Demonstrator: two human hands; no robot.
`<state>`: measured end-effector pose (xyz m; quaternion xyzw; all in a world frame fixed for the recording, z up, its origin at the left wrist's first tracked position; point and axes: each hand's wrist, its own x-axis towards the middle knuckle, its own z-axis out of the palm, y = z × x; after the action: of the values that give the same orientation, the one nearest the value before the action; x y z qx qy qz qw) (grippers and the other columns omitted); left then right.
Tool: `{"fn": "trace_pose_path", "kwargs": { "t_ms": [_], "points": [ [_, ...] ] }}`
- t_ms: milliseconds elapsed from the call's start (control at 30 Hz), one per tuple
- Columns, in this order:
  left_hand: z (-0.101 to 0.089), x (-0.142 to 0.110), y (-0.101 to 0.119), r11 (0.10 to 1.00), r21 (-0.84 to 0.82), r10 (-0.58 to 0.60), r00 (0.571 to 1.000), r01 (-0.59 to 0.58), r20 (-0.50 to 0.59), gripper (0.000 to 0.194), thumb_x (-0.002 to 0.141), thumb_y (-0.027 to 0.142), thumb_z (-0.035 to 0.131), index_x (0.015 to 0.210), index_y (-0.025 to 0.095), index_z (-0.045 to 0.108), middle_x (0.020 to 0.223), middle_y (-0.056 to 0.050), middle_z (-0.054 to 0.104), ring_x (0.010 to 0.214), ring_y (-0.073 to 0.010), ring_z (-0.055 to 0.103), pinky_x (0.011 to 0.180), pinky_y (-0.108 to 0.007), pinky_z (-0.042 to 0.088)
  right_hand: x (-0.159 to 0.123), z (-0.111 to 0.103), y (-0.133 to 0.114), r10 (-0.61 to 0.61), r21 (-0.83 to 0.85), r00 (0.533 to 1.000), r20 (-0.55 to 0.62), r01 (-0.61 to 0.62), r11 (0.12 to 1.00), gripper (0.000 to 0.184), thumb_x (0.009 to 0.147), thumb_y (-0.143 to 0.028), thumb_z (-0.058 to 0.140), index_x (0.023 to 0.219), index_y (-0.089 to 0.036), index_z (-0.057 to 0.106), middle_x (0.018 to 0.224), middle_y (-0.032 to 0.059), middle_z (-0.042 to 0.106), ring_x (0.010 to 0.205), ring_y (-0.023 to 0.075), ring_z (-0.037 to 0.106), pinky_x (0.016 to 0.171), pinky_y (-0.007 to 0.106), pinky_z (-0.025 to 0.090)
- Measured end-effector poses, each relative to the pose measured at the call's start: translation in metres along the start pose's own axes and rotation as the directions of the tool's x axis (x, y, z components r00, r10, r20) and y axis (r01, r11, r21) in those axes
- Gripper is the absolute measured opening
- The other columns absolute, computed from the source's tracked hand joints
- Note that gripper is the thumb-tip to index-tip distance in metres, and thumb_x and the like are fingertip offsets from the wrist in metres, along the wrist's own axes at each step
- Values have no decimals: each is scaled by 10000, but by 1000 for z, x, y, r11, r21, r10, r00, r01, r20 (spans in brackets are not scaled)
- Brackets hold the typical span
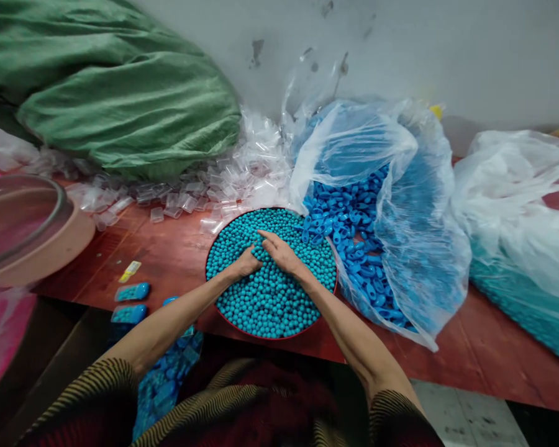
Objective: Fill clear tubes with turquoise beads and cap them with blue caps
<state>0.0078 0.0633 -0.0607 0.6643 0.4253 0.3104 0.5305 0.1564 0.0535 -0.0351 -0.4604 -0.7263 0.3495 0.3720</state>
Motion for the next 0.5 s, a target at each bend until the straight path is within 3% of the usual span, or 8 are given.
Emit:
{"fn": "trace_pose_path", "kwargs": {
  "t_ms": [67,133,233,300,333,500],
  "points": [
    [-1,-1,1,998,-44,44,998,-42,41,419,602,119,630,1019,127,597,992,-44,656,961,-201,583,938,-361,455,0,-19,0,41,-86,992,-120,-52,995,434,900,-456,392,1141,-178,622,1139,99,655,1037,208,607,924,367,466],
    [-1,-1,2,992,-102,88,994,-80,71,461,603,130,654,1058,129,577,1026,-48,641,961,-187,577,955,-352,441,2,-39,1,93,-303,947,-306,-190,934,378,898,-397,424,1080,-146,638,1055,120,675,976,224,619,886,360,467],
    [-1,-1,2,987,-154,64,995,-52,72,652,596,137,676,1217,131,478,1080,-54,621,983,-182,572,961,-348,435,7,-57,4,189,-606,875,-445,-450,656,396,871,-358,500,1171,-110,576,1063,170,659,965,277,613,816,370,459],
    [-1,0,0,986,-169,23,996,-8,89,819,577,152,704,1325,130,371,1140,-67,603,1024,-194,569,978,-359,428,11,-58,7,266,-705,867,-420,-497,505,430,857,-355,533,1205,-102,551,1044,184,664,932,289,620,757,351,452],
    [-1,0,-1,984,-178,13,994,6,107,892,566,167,723,1362,133,322,1183,-77,586,1047,-203,565,986,-367,423,13,-56,8,289,-736,878,-382,-478,479,429,859,-349,534,1215,-110,547,1041,179,669,925,285,621,745,340,447],
    [-1,-1,-3,987,-163,26,982,5,187,998,579,264,765,1423,169,241,1339,-114,490,1134,-235,536,1019,-392,399,9,-48,4,234,-787,939,-253,-340,515,435,882,-321,498,1296,-189,519,1112,130,671,985,282,591,813,377,418]
  ]
}}
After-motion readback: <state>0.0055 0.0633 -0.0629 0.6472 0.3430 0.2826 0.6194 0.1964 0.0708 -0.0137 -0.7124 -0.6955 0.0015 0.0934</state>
